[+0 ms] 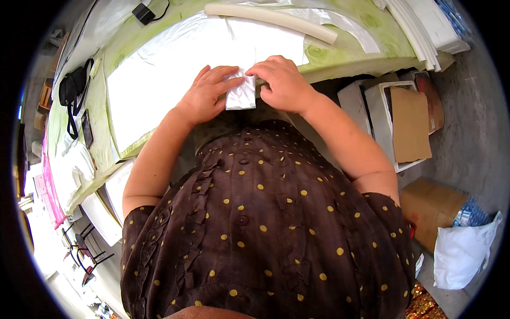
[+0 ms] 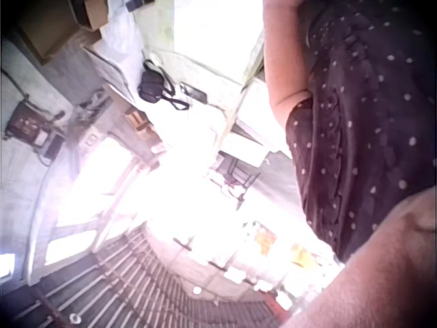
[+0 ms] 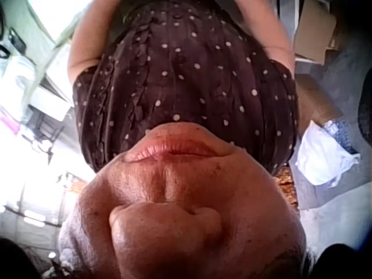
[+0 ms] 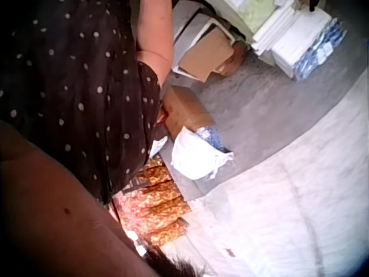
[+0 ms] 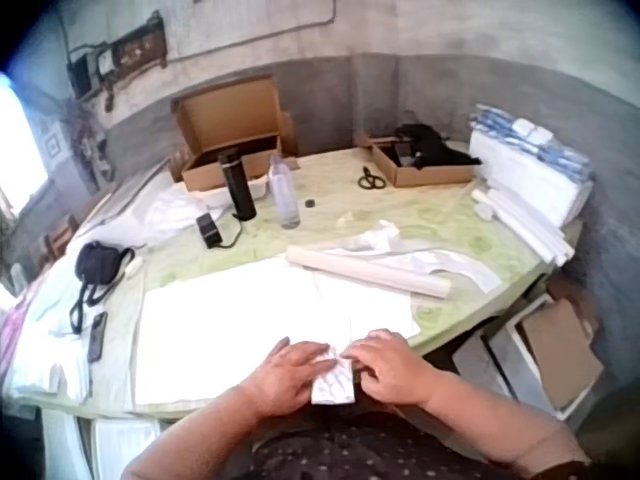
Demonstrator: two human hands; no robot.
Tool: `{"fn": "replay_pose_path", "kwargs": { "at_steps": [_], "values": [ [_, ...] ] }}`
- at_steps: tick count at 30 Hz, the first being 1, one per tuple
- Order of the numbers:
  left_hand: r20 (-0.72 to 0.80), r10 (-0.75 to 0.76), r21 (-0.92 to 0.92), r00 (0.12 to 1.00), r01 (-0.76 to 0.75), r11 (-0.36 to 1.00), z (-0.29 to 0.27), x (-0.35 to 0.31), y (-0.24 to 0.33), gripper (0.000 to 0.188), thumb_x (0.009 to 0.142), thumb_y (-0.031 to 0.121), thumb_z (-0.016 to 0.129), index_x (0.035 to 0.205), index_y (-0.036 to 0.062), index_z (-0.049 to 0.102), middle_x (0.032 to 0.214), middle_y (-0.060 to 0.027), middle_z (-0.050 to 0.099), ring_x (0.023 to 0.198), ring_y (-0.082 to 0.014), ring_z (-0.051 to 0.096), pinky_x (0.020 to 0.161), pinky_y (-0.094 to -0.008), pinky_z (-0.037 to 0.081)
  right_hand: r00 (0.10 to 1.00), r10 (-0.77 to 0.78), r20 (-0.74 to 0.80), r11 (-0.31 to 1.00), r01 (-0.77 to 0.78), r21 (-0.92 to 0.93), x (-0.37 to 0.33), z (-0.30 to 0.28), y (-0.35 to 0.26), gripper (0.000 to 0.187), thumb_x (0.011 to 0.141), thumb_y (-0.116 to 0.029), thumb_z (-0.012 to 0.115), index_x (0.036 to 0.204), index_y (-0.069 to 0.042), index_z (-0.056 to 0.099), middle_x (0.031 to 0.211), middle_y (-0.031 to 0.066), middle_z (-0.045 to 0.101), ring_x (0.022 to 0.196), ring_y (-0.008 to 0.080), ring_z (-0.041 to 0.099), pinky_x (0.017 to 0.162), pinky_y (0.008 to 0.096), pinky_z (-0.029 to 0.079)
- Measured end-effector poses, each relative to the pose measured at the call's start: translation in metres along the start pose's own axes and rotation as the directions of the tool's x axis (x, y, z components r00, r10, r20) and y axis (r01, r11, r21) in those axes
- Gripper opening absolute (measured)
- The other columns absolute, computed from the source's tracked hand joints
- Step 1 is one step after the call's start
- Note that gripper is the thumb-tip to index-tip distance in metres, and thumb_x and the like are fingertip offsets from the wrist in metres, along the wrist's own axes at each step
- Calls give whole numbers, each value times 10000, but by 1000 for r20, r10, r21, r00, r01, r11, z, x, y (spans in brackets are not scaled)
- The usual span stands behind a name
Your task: The person repeatedly unrolls a sheet of clear plastic film, folds it around a small white rectangular object, and places the wrapped item into a white tray. The process is repeated multiple times in a consistent sequence.
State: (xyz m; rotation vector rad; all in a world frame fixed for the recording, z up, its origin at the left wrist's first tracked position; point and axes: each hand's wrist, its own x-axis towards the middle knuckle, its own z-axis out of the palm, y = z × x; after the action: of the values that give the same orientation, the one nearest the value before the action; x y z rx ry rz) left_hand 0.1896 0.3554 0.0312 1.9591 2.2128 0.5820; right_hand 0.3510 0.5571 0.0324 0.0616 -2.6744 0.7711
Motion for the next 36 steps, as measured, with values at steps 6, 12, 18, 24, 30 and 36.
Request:
{"fn": "replay_pose_path", "kwargs": {
  "at_steps": [6,12,18,24,30,36],
  "values": [
    [-212,-113,-122,971,88,989,12,7,2,370,821,74,656,1190,98,673,1250,-93,626,1198,-316,572,1081,-490,408,994,-94,54,991,98,-95,5,1,11,354,747,-114,657,1101,-127,678,1083,26,683,1069,288,566,944,415,431],
    [-343,-251,-111,905,226,968,20,19,1,175,866,191,669,915,32,725,1065,-120,690,1029,-340,629,923,-441,490,994,96,48,987,-89,-130,17,6,17,164,794,-189,677,906,-70,673,942,95,653,916,337,571,845,427,463],
    [-329,-384,-42,863,393,918,22,30,1,266,879,300,653,860,44,721,1085,-109,685,1087,-338,595,960,-446,446,948,313,58,924,-290,-250,34,16,17,316,873,-299,522,901,-61,728,982,119,684,970,347,605,853,479,483],
    [-299,-494,-25,817,510,860,21,34,6,245,866,312,680,961,88,713,1146,-80,662,1153,-321,560,999,-456,408,900,424,100,862,-367,-351,46,16,9,351,891,-293,481,950,-54,731,1009,137,691,1023,347,613,889,491,481],
    [-388,-195,94,901,249,964,27,32,8,589,908,418,656,1423,180,496,1540,-74,412,1429,-357,345,1155,-587,250,881,465,92,851,-416,-321,48,15,5,337,880,-288,515,1020,-47,705,1047,145,696,1035,350,616,905,487,477],
    [-26,-316,245,948,313,918,23,42,14,720,952,635,466,1546,237,377,1650,-67,247,1526,-358,172,1185,-661,116,884,466,-23,863,-461,-206,47,15,-2,464,861,-253,560,1296,-98,596,1102,143,707,1058,344,632,910,491,487]
  ]
}}
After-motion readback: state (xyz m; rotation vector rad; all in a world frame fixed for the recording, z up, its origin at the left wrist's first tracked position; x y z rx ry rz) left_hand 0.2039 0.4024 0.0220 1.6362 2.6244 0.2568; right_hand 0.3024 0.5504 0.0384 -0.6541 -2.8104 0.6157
